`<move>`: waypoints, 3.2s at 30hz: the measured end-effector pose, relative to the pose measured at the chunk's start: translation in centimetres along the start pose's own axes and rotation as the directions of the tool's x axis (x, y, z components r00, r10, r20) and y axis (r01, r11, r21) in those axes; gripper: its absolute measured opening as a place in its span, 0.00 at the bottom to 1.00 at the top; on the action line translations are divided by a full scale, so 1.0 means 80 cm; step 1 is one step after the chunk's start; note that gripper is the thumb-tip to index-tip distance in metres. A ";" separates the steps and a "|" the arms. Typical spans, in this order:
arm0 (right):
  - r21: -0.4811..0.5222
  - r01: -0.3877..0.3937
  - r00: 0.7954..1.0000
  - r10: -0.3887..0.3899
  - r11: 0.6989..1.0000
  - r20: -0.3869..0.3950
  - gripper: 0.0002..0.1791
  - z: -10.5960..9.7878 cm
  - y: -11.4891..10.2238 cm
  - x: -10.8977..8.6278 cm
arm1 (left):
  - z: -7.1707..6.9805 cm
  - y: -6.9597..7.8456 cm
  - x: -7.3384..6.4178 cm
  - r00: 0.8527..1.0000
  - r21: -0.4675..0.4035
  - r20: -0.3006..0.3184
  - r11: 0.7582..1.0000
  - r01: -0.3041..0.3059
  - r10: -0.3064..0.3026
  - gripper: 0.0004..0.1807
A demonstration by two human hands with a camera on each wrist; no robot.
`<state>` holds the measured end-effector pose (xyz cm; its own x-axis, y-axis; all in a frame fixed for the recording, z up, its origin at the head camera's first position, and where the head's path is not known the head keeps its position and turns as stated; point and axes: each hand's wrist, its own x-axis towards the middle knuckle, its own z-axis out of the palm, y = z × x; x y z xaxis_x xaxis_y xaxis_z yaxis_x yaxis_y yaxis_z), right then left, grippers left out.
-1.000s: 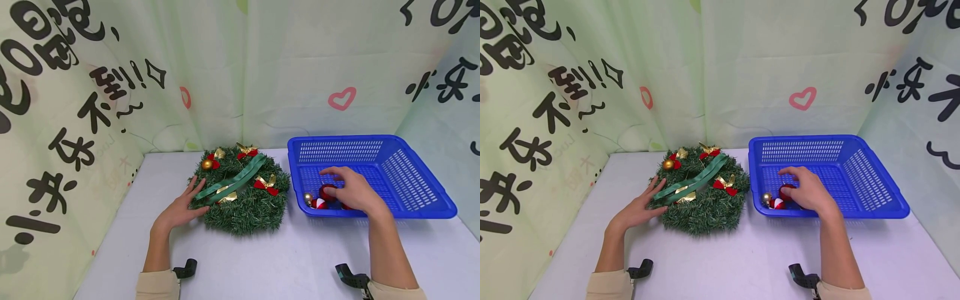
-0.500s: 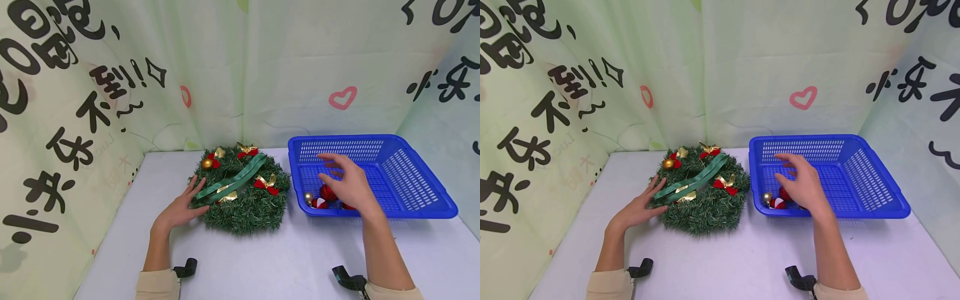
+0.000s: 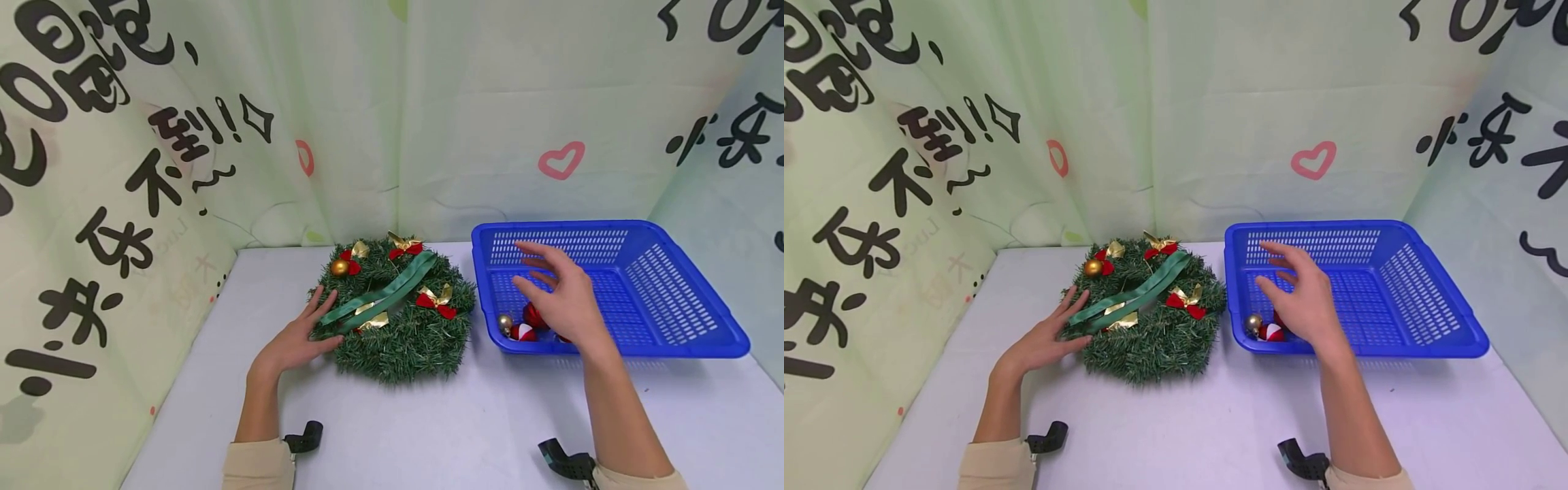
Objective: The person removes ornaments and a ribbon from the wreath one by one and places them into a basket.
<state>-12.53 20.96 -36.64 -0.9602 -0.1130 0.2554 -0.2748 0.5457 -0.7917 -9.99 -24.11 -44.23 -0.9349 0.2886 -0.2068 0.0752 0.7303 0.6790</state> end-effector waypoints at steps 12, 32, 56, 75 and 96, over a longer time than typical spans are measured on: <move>0.135 0.066 0.998 -0.068 0.989 0.011 0.28 0.019 -0.014 -0.001 | 0.000 0.002 0.001 1.000 -0.005 0.005 1.000 -0.002 0.002 0.49; 0.397 0.017 0.982 -0.090 0.918 0.165 0.28 0.073 -0.054 0.028 | -0.002 0.002 -0.001 1.000 -0.010 0.003 1.000 0.002 -0.002 0.49; 0.514 -0.127 0.949 -0.047 0.848 0.313 0.27 0.139 -0.097 0.078 | -0.002 0.003 0.000 1.000 -0.010 0.002 1.000 0.006 -0.006 0.49; 0.448 -0.252 0.857 -0.017 0.858 0.515 0.23 0.191 -0.128 0.127 | -0.004 0.005 0.000 1.000 -0.007 -0.002 1.000 0.009 -0.009 0.49; 0.240 -0.278 0.762 0.061 0.930 0.645 0.25 0.243 -0.125 0.165 | -0.002 0.006 -0.001 1.000 -0.016 -0.005 1.000 0.016 -0.016 0.48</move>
<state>-23.44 -2.12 -36.13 -0.7808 -0.5878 -0.2118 -0.0001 0.3392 -0.9407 -9.96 -23.85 -43.81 -0.9377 0.2736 -0.2144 0.0546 0.7252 0.6864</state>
